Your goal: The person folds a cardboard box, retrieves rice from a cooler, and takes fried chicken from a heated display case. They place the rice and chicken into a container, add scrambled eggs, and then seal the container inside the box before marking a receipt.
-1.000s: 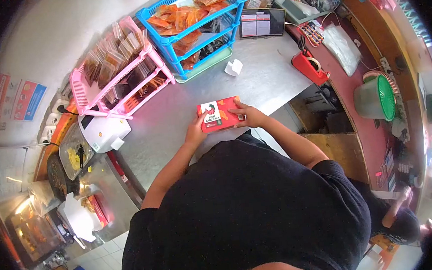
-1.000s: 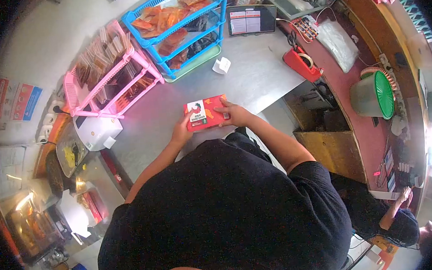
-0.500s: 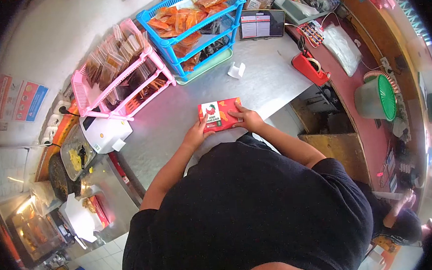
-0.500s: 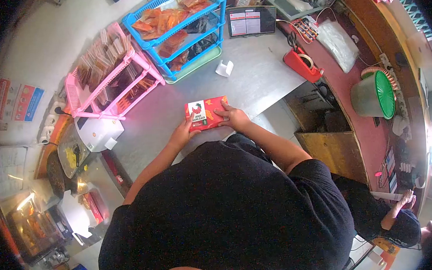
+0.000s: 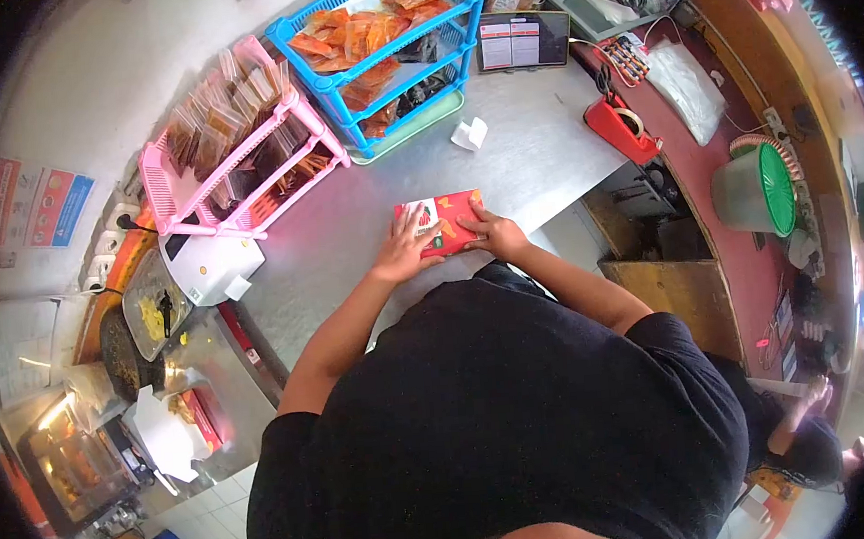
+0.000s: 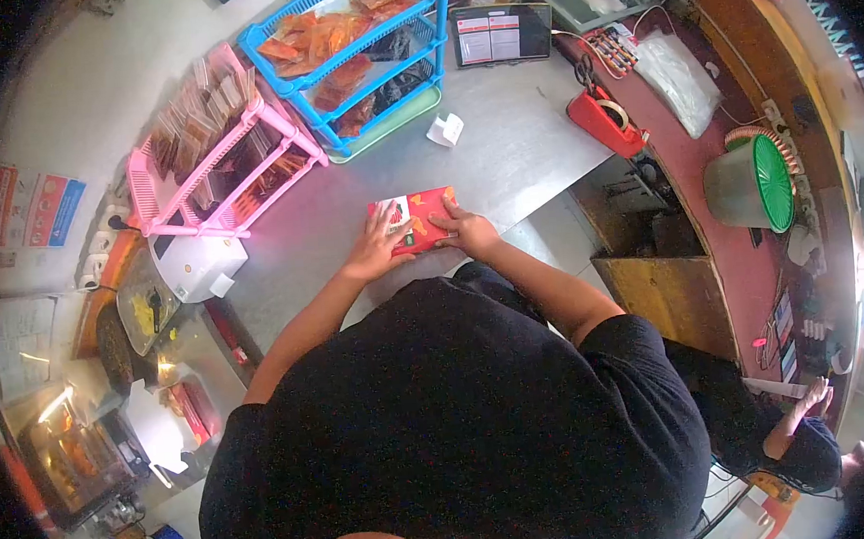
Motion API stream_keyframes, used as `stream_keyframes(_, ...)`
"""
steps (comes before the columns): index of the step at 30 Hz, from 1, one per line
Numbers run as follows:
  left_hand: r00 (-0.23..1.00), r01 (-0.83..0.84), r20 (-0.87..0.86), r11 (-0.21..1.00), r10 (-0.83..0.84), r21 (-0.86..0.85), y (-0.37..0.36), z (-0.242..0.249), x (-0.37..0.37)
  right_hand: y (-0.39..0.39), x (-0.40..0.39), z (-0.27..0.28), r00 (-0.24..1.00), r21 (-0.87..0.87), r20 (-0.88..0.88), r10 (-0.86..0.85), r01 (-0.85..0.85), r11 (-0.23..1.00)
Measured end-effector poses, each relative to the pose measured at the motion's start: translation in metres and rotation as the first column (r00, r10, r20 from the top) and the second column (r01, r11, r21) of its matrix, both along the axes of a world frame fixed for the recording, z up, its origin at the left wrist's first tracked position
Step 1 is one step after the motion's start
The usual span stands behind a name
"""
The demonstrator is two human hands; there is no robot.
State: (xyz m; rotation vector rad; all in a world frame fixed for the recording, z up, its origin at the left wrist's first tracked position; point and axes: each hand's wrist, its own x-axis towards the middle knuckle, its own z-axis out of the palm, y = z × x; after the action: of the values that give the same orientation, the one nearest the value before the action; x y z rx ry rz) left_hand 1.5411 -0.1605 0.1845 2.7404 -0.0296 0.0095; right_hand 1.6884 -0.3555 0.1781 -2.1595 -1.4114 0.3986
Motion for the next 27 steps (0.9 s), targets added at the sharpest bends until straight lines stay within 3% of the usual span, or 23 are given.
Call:
stream_keyframes(5,1.000,-0.013,0.011,1.000,0.013,-0.014,-0.005,-0.007,0.001,-0.003,-0.001,-0.002,1.000,0.022,0.019,0.011,-0.011,1.000)
stream_keyframes(8,1.000,-0.012,0.004,1.000,0.011,0.009,-0.004,-0.013,0.001,-0.002,-0.002,0.002,0.992,-0.108,-0.127,-0.009,-0.005,0.994)
stream_keyframes(11,1.000,0.005,-0.005,1.000,-0.005,-0.005,-0.004,-0.011,0.000,-0.005,-0.004,0.000,0.997,-0.105,0.000,0.082,-0.082,0.991)
stream_keyframes(13,1.000,0.014,-0.011,1.000,-0.014,-0.007,-0.003,-0.003,-0.002,-0.005,-0.013,0.021,0.984,-0.284,0.122,0.131,-0.092,0.954)
stream_keyframes(17,0.997,0.045,-0.058,0.999,-0.046,-0.009,-0.002,0.003,-0.005,-0.004,-0.012,0.006,0.957,-0.327,0.222,0.189,-0.109,0.939)
stream_keyframes(19,0.997,0.050,-0.056,0.999,-0.050,0.003,-0.003,-0.005,-0.003,-0.007,-0.008,-0.024,0.962,-0.069,0.212,0.173,-0.162,0.984)
stream_keyframes(22,1.000,0.013,-0.013,1.000,-0.013,0.004,-0.006,-0.014,-0.006,-0.009,-0.004,-0.025,0.938,-0.087,0.252,0.239,-0.224,0.971)
stream_keyframes(23,0.999,-0.027,-0.024,1.000,0.027,-0.008,-0.007,-0.015,-0.006,-0.012,-0.003,-0.019,0.951,0.056,0.244,0.189,-0.208,0.977)
stream_keyframes(24,0.998,-0.058,-0.031,0.998,0.058,-0.019,-0.009,-0.017,-0.005,-0.015,0.002,-0.015,0.952,0.051,0.253,0.170,-0.188,0.981)
stream_keyframes(25,0.997,-0.036,0.064,0.998,0.033,0.052,-0.009,-0.021,-0.005,-0.020,0.011,-0.011,0.991,0.101,-0.026,0.133,-0.130,0.986)
stream_keyframes(26,1.000,-0.027,0.017,0.999,0.027,0.046,-0.008,-0.021,-0.004,-0.025,0.022,-0.006,0.949,0.141,-0.300,0.092,-0.052,0.989)
stream_keyframes(27,0.999,-0.019,-0.027,0.999,0.020,0.040,-0.007,-0.020,-0.002,-0.029,0.035,0.018,0.955,-0.009,-0.285,-0.079,0.079,0.997)
